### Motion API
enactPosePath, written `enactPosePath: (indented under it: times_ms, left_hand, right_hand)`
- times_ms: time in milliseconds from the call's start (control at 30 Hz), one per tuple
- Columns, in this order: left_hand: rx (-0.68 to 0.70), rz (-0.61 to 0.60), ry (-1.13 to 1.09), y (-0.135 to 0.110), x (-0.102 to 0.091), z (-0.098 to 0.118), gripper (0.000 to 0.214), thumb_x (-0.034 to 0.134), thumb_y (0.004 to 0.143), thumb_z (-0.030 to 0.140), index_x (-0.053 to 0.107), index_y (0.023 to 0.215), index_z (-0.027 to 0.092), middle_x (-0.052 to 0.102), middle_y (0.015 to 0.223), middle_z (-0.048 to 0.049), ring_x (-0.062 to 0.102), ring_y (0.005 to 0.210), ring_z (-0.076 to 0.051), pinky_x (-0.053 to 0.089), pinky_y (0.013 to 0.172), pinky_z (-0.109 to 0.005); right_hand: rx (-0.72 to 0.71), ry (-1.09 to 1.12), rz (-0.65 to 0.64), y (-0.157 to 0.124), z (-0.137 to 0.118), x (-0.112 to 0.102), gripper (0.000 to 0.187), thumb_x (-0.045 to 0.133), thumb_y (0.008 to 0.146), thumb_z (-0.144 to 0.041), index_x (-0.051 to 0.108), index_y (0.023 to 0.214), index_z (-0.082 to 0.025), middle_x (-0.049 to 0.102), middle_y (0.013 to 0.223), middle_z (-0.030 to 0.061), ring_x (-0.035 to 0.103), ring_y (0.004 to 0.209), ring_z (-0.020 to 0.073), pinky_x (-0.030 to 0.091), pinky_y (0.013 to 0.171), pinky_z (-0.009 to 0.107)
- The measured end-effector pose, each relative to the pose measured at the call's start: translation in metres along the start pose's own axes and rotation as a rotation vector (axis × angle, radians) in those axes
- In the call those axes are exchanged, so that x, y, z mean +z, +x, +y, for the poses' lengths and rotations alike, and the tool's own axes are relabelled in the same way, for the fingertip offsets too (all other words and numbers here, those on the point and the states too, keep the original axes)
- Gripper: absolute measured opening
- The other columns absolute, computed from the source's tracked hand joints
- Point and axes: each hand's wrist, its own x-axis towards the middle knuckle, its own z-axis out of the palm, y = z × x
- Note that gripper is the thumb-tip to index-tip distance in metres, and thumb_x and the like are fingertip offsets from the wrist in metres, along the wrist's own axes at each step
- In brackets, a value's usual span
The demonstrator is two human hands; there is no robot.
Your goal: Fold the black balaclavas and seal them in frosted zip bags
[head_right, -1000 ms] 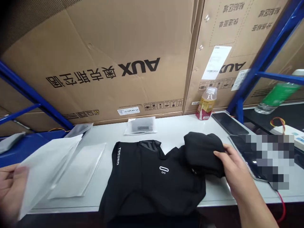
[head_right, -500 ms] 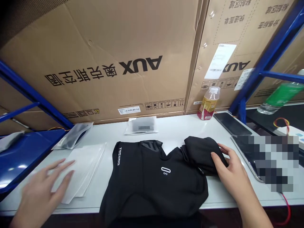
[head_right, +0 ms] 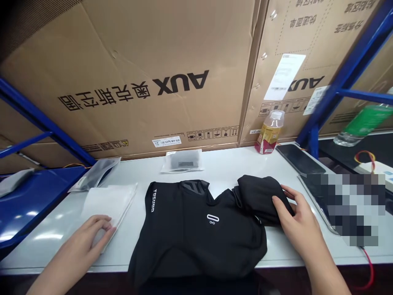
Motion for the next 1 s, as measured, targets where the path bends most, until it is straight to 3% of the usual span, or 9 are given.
enactPosePath:
  times_ms: [167, 367, 500, 567, 633, 700, 833, 900, 1000]
  left_hand:
    - [0.002, -0.006, -0.073, -0.004, -0.005, 0.005, 0.044, 0.044, 0.101, 0.062, 0.064, 0.087, 0.026, 0.071, 0.119, -0.0058, 0.072, 0.098, -0.025, 0.058, 0.074, -0.030]
    - [-0.019, 0.021, -0.009, 0.002, -0.001, 0.005, 0.044, 0.039, 0.103, 0.060, 0.060, 0.085, 0.026, 0.073, 0.105, -0.0065, 0.074, 0.091, -0.025, 0.057, 0.077, -0.034]
    - [-0.110, -0.015, 0.105, 0.005, 0.001, 0.002, 0.040, 0.032, 0.104, 0.054, 0.053, 0.084, 0.027, 0.072, 0.075, -0.0051, 0.075, 0.070, -0.028, 0.051, 0.060, -0.034]
    - [-0.132, -0.034, 0.137, 0.005, 0.003, 0.003, 0.035, 0.032, 0.103, 0.049, 0.058, 0.098, 0.026, 0.073, 0.070, -0.0058, 0.075, 0.064, -0.031, 0.049, 0.056, -0.035]
    - [-0.121, -0.050, 0.165, 0.002, 0.005, 0.007, 0.040, 0.034, 0.101, 0.044, 0.060, 0.123, 0.023, 0.079, 0.082, -0.0099, 0.077, 0.068, -0.034, 0.051, 0.058, -0.039]
    - [-0.102, -0.066, 0.202, -0.001, 0.007, 0.012, 0.048, 0.035, 0.099, 0.043, 0.060, 0.136, 0.024, 0.081, 0.100, -0.0131, 0.079, 0.078, -0.036, 0.054, 0.062, -0.042]
    - [-0.045, -0.038, 0.162, -0.006, 0.006, 0.020, 0.043, 0.039, 0.099, 0.050, 0.074, 0.107, 0.028, 0.080, 0.107, -0.0109, 0.078, 0.095, -0.033, 0.058, 0.070, -0.038]
    - [-0.012, 0.004, 0.102, -0.007, 0.001, 0.024, 0.040, 0.042, 0.098, 0.053, 0.073, 0.096, 0.028, 0.080, 0.100, -0.0091, 0.077, 0.095, -0.031, 0.058, 0.070, -0.035]
    - [-0.037, 0.105, 0.045, -0.010, -0.012, 0.029, 0.038, 0.045, 0.097, 0.057, 0.070, 0.093, 0.029, 0.078, 0.096, -0.0050, 0.077, 0.083, -0.026, 0.056, 0.063, -0.029]
  right_hand:
    - [-0.023, 0.007, -0.003, 0.001, 0.004, 0.000, 0.060, 0.066, 0.087, -0.061, 0.060, 0.137, -0.028, 0.065, 0.142, 0.0151, 0.072, 0.109, 0.0354, 0.059, 0.086, 0.045]
    - [-0.020, 0.025, -0.007, 0.003, 0.009, 0.001, 0.061, 0.068, 0.087, -0.061, 0.060, 0.138, -0.027, 0.064, 0.143, 0.0156, 0.071, 0.113, 0.0355, 0.059, 0.089, 0.045]
    - [-0.031, 0.039, 0.001, 0.002, 0.009, 0.001, 0.063, 0.067, 0.087, -0.061, 0.059, 0.138, -0.026, 0.063, 0.145, 0.0149, 0.071, 0.114, 0.0357, 0.058, 0.092, 0.046]
    - [-0.028, 0.032, 0.004, 0.002, 0.008, 0.001, 0.062, 0.067, 0.087, -0.061, 0.060, 0.138, -0.027, 0.063, 0.145, 0.0142, 0.071, 0.114, 0.0358, 0.058, 0.092, 0.047]
    - [-0.026, 0.032, 0.001, 0.001, 0.007, 0.001, 0.062, 0.067, 0.087, -0.062, 0.060, 0.138, -0.028, 0.063, 0.144, 0.0137, 0.071, 0.113, 0.0356, 0.058, 0.092, 0.047]
    - [-0.029, 0.040, 0.002, 0.000, 0.004, 0.001, 0.061, 0.068, 0.087, -0.061, 0.060, 0.138, -0.028, 0.063, 0.143, 0.0140, 0.071, 0.112, 0.0353, 0.059, 0.089, 0.045]
    - [-0.025, 0.047, 0.004, -0.003, -0.001, 0.001, 0.061, 0.067, 0.088, -0.061, 0.060, 0.138, -0.028, 0.063, 0.144, 0.0140, 0.071, 0.111, 0.0344, 0.059, 0.086, 0.042]
    - [-0.016, 0.050, 0.003, -0.003, -0.001, 0.001, 0.061, 0.067, 0.087, -0.061, 0.060, 0.138, -0.028, 0.063, 0.143, 0.0134, 0.072, 0.109, 0.0341, 0.059, 0.087, 0.043]
    - [-0.010, 0.042, -0.005, -0.003, 0.000, 0.001, 0.062, 0.067, 0.087, -0.062, 0.059, 0.139, -0.029, 0.063, 0.143, 0.0135, 0.072, 0.106, 0.0342, 0.058, 0.089, 0.045]
